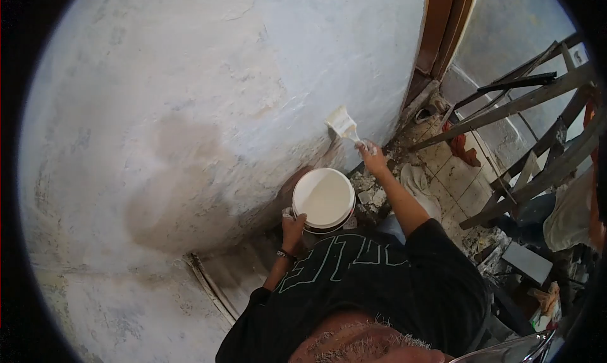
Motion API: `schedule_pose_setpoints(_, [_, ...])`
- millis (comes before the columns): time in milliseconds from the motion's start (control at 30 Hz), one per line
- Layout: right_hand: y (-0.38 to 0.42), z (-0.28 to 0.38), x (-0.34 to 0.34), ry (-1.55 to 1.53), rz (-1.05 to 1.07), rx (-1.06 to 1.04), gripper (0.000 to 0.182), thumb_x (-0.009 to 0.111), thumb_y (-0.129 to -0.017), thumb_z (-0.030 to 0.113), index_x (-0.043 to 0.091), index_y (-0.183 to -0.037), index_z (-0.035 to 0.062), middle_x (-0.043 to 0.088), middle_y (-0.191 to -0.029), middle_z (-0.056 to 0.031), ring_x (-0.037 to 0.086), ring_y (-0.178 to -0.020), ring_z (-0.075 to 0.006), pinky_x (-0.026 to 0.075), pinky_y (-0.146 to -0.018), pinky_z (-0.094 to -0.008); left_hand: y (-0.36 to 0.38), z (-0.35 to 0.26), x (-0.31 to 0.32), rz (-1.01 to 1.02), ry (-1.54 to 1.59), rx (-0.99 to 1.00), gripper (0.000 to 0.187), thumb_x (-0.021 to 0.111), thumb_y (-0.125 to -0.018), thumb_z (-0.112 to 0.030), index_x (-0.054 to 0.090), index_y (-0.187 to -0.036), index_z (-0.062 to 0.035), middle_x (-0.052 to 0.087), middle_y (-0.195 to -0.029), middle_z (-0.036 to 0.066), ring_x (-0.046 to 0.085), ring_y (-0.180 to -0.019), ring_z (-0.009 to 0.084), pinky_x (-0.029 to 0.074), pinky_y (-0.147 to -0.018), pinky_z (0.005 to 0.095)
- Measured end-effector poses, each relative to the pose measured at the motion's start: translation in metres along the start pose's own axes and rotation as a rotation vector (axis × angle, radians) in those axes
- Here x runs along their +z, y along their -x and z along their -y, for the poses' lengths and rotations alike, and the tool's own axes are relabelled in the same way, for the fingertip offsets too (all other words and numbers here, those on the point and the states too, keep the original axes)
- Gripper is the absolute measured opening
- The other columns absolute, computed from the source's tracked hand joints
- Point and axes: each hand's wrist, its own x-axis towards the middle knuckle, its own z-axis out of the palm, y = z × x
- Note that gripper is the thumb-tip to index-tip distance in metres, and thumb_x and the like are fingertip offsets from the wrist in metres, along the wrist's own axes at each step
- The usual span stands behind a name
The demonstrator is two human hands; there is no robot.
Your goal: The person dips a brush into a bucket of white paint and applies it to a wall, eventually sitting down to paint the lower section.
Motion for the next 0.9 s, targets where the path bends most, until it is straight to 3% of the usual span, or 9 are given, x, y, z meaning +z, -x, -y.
schedule_pose_setpoints(200, [0.038,-0.098,-0.008,0.583,0.009,0.338,0.036,0.059,-0.089,0.034,0.063,-0.097,-0.0016,0.067,-0.089,-0.0231,0.062,-0.082,-0.0424,0.049,-0.076,-0.0426,-0.005,-0.001,-0.015,0.116,0.029,-0.020,0.025,0.060,-0.083,-0.004,0.052,-0.106,0.0020,0.062,-0.102,0.011,0.059,-0.091,0.0161,0.049,-0.081,0.0322])
schedule_pose_setpoints(300, [0.030,-0.114,-0.007,0.435,-0.066,0.379,0.039,0.061,-0.088,0.035,0.063,-0.091,-0.0031,0.068,-0.086,-0.0206,0.064,-0.081,-0.0389,0.050,-0.077,-0.0420,-0.008,-0.004,-0.022,0.184,-0.110,0.052,0.025,0.061,-0.082,-0.005,0.055,-0.105,0.0035,0.064,-0.100,0.010,0.060,-0.091,0.0169,0.050,-0.079,0.0329])
schedule_pose_setpoints(367, [0.021,0.002,-0.004,0.309,-0.237,0.224,0.029,0.057,-0.091,0.030,0.066,-0.084,0.0034,0.062,-0.069,-0.0089,0.055,-0.061,-0.0210,0.044,-0.059,-0.0361,-0.021,0.023,-0.025,0.182,-0.082,0.179,0.028,0.061,-0.082,-0.005,0.057,-0.108,0.0044,0.065,-0.102,0.010,0.061,-0.092,0.0177,0.050,-0.079,0.0336])
schedule_pose_setpoints(433, [0.018,0.119,-0.020,0.108,-0.088,0.246,0.029,0.057,-0.093,0.030,0.066,-0.081,0.0048,0.058,-0.065,-0.0017,0.050,-0.057,-0.0145,0.041,-0.056,-0.0318,-0.028,0.029,-0.023,0.216,-0.029,0.146,0.031,0.061,-0.082,-0.005,0.058,-0.112,0.0049,0.065,-0.104,0.010,0.062,-0.094,0.0181,0.051,-0.080,0.0343])
schedule_pose_setpoints(500, [0.024,0.189,-0.040,-0.022,0.016,0.059,0.029,0.056,-0.095,0.030,0.067,-0.082,0.0061,0.055,-0.068,0.0028,0.047,-0.063,-0.0087,0.038,-0.057,-0.0261,-0.022,0.013,-0.021,0.229,-0.035,0.061,0.033,0.062,-0.082,-0.006,0.058,-0.112,0.0055,0.065,-0.105,0.011,0.062,-0.095,0.0178,0.051,-0.080,0.0342])
schedule_pose_setpoints(667, [0.038,0.389,-0.070,0.309,-0.255,-0.444,0.020,0.055,-0.097,0.021,0.065,-0.096,0.0043,0.057,-0.070,-0.0002,0.050,-0.063,-0.0097,0.042,-0.056,-0.0276,-0.029,0.007,-0.006,0.293,0.140,0.218,0.030,0.062,-0.082,-0.007,0.059,-0.110,0.0061,0.066,-0.104,0.011,0.063,-0.091,0.0169,0.052,-0.075,0.0336])
schedule_pose_setpoints(767, [-0.019,0.459,-0.083,0.612,-0.583,-1.090,0.028,0.060,-0.093,0.011,0.064,-0.120,0.0043,0.065,-0.080,-0.0105,0.059,-0.070,-0.0144,0.047,-0.062,-0.0291,-0.036,0.004,-0.007,0.332,-0.001,0.240,0.027,0.061,-0.084,-0.006,0.058,-0.109,0.0051,0.066,-0.104,0.012,0.063,-0.090,0.0170,0.052,-0.074,0.0339])
schedule_pose_setpoints(800, [-0.018,0.494,-0.072,0.371,-0.577,-1.032,0.030,0.062,-0.092,0.013,0.065,-0.121,0.0068,0.065,-0.083,-0.0118,0.060,-0.072,-0.0172,0.047,-0.065,-0.0301,-0.030,-0.016,-0.002,0.335,-0.012,0.255,0.026,0.061,-0.084,-0.005,0.057,-0.108,0.0045,0.066,-0.103,0.012,0.063,-0.089,0.0171,0.052,-0.074,0.0340])
schedule_pose_setpoints(900, [-0.053,0.535,-0.079,0.681,-0.721,-1.100,0.033,0.061,-0.092,0.020,0.063,-0.124,0.0147,0.063,-0.092,-0.0124,0.063,-0.078,-0.0274,0.051,-0.067,-0.0377,-0.033,-0.021,0.007,0.357,-0.003,0.169,0.026,0.062,-0.084,-0.005,0.054,-0.107,0.0029,0.065,-0.101,0.011,0.063,-0.088,0.0173,0.052,-0.074,0.0341])
